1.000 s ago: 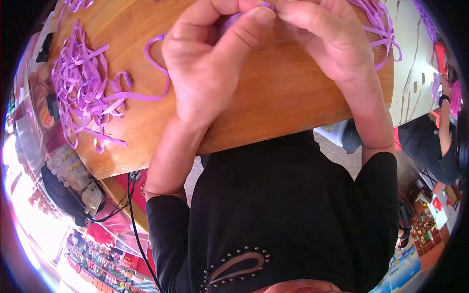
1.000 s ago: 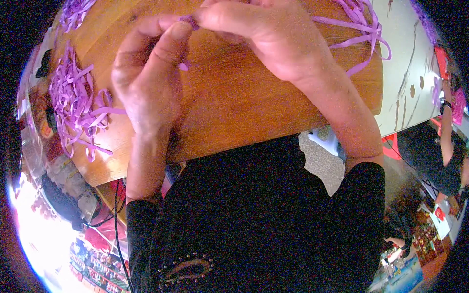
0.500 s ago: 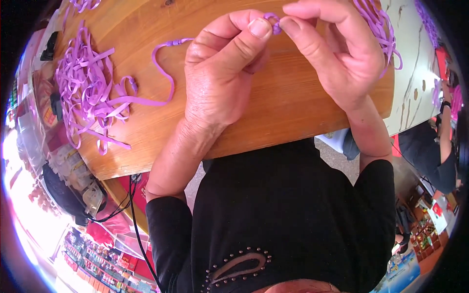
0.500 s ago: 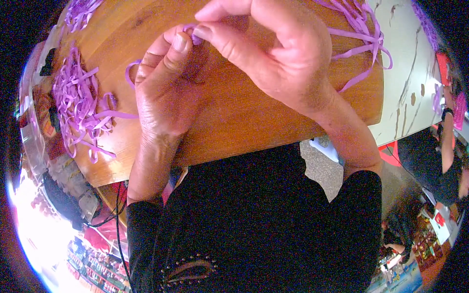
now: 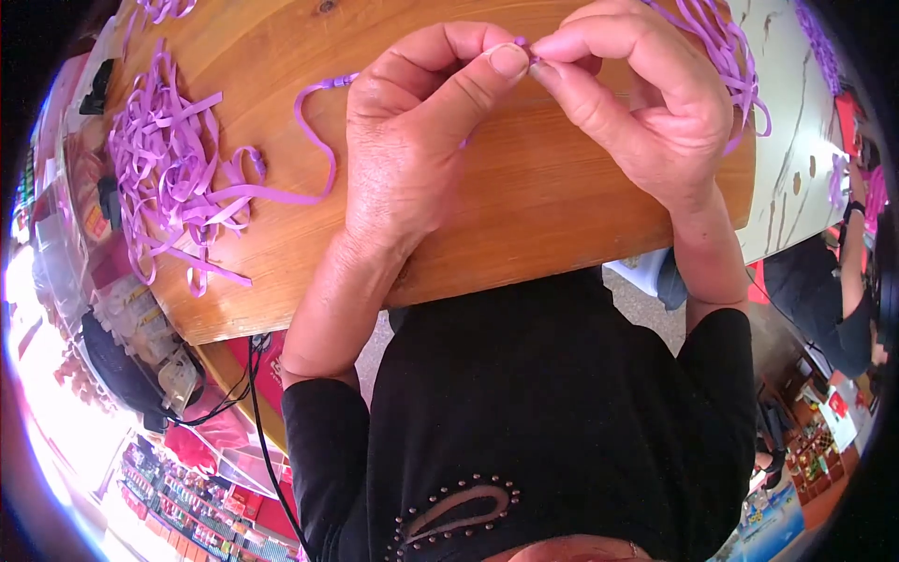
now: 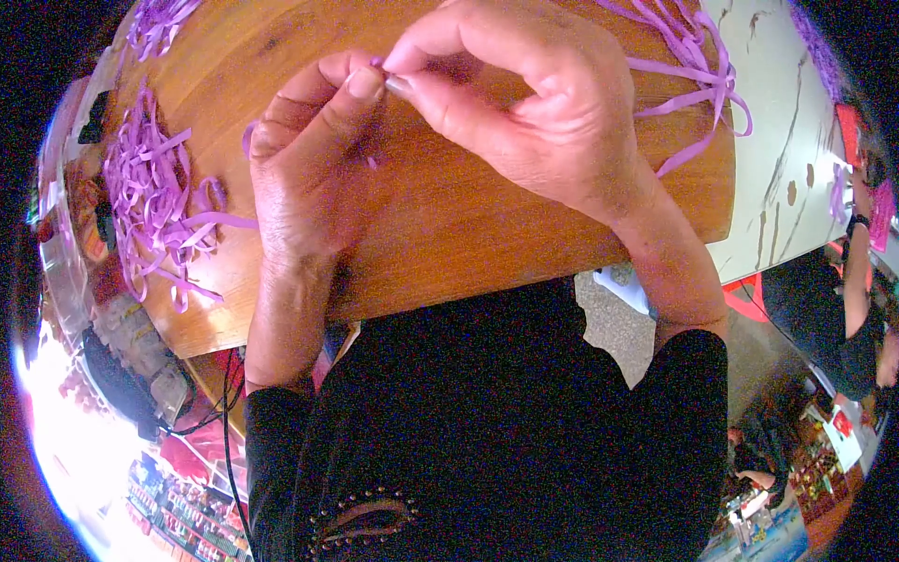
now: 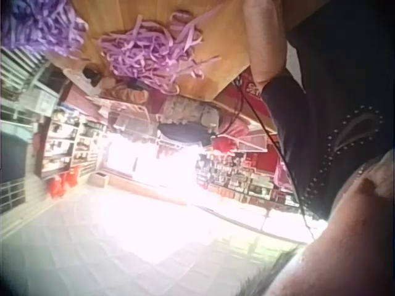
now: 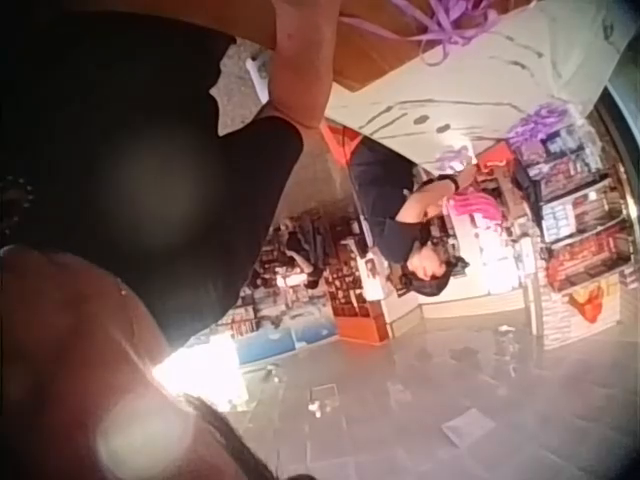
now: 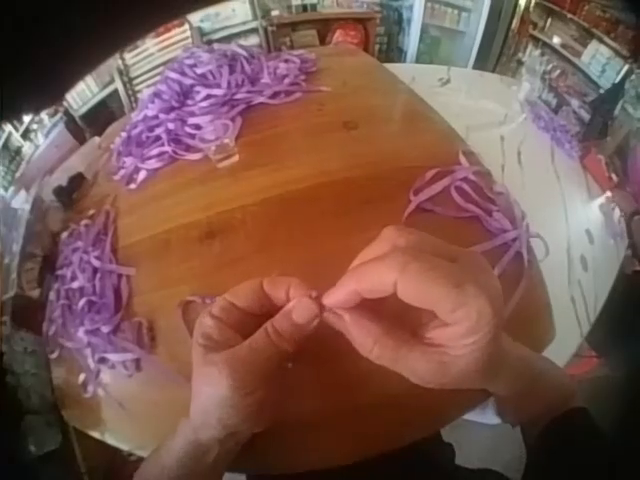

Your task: The person ties knots in purple ribbons by hand, handling them one at a time. After each knot is formed, the person pulls the ribbon taut and places it onto a pile on the wooden table.

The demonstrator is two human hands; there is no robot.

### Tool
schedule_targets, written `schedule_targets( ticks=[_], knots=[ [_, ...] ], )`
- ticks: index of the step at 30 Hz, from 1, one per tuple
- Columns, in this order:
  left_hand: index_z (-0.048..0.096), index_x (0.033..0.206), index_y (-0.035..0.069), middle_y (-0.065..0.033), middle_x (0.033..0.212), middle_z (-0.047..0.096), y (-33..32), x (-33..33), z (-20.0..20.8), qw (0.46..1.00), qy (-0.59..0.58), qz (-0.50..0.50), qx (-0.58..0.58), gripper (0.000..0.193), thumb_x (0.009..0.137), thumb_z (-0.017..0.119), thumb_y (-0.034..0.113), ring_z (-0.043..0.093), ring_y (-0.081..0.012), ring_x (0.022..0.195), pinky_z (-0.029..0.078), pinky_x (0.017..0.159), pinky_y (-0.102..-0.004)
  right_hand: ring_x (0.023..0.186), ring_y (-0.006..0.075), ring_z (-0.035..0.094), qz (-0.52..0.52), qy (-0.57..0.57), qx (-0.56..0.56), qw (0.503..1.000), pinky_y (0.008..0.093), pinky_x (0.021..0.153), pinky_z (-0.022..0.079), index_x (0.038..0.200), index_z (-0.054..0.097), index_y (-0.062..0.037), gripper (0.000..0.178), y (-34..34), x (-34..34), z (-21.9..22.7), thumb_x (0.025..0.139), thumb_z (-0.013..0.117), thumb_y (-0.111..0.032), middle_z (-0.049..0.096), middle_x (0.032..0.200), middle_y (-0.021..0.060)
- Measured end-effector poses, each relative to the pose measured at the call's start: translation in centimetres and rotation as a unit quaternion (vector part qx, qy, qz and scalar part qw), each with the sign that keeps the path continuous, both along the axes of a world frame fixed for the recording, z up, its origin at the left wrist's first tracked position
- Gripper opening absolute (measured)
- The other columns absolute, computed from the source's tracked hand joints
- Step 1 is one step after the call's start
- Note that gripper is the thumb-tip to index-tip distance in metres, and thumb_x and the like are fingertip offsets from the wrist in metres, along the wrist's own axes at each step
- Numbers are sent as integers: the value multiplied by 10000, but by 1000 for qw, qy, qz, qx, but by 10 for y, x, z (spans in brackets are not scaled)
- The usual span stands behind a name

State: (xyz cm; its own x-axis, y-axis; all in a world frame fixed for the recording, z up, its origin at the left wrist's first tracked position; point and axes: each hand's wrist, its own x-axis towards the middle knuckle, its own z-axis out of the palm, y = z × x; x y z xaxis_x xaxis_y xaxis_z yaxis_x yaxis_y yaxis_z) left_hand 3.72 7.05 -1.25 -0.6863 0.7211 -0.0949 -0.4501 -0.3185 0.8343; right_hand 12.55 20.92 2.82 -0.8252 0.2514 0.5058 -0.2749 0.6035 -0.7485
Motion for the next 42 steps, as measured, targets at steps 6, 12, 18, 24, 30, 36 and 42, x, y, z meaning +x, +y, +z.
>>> schedule_targets(
  ticks=[6, 12, 18, 24, 30, 36, 42],
  knots=[
    [643, 961, -6, -17, 893, 645, -2, 1, 3, 997, 57, -26, -46, 123, 840, 644, 15, 562, -64, 832, 452, 758, -195, 633, 122, 566, 43, -48, -146, 987, 202, 570, 441, 819, 625, -8, 78, 8, 4, -4, 758, 650, 33, 593, 738, 65],
    [655, 965, -1, -3, 852, 645, 0, 3, 6, 988, 129, -17, -80, 139, 827, 652, -2, 556, -44, 788, 454, 728, -187, 654, 95, 558, 352, 354, -222, 838, 188, 600, 440, 822, 615, -3, 51, 36, -49, -78, 779, 634, 16, 594, 760, 48],
    [661, 947, -1, -1, 826, 644, -1, 2, 4, 992, 96, -2, -79, 121, 826, 654, 1, 551, -38, 762, 444, 701, -175, 692, 102, 573, 329, 353, -209, 850, 192, 642, 453, 839, 613, 7, 38, 34, -45, -77, 804, 625, 0, 605, 784, 57],
    [664, 930, -1, 10, 798, 633, -3, 1, 5, 993, 70, 12, -97, 116, 815, 664, 2, 546, -35, 740, 440, 684, -175, 790, 125, 586, 158, 159, -153, 962, 220, 714, 464, 898, 625, 16, 76, 21, -13, -30, 826, 621, -5, 610, 855, 72],
    [660, 921, -10, 16, 800, 632, -1, 2, 5, 990, 87, 9, -111, 105, 817, 664, 10, 543, -31, 738, 438, 682, -172, 849, 190, 595, -43, -23, 3, 999, 255, 761, 465, 1003, 642, 13, 191, 19, 5, 3, 817, 651, -28, 615, 912, 95],
    [662, 928, -3, 14, 796, 633, 0, 4, 5, 994, 74, 2, -81, 109, 823, 665, 25, 539, -22, 734, 436, 685, -164, 801, 200, 588, 20, -1, 151, 988, 284, 698, 452, 1017, 670, -2, 295, 12, 2, 3, 733, 720, -64, 620, 852, 90],
    [667, 886, 0, 23, 760, 625, -2, -1, 2, 977, 154, 24, -143, 81, 813, 679, 35, 536, -23, 715, 433, 657, -163, 711, 209, 565, -24, 18, 233, 972, 301, 643, 438, 878, 681, -3, 166, 14, 4, -1, 714, 704, 4, 596, 768, 86]
  ],
)
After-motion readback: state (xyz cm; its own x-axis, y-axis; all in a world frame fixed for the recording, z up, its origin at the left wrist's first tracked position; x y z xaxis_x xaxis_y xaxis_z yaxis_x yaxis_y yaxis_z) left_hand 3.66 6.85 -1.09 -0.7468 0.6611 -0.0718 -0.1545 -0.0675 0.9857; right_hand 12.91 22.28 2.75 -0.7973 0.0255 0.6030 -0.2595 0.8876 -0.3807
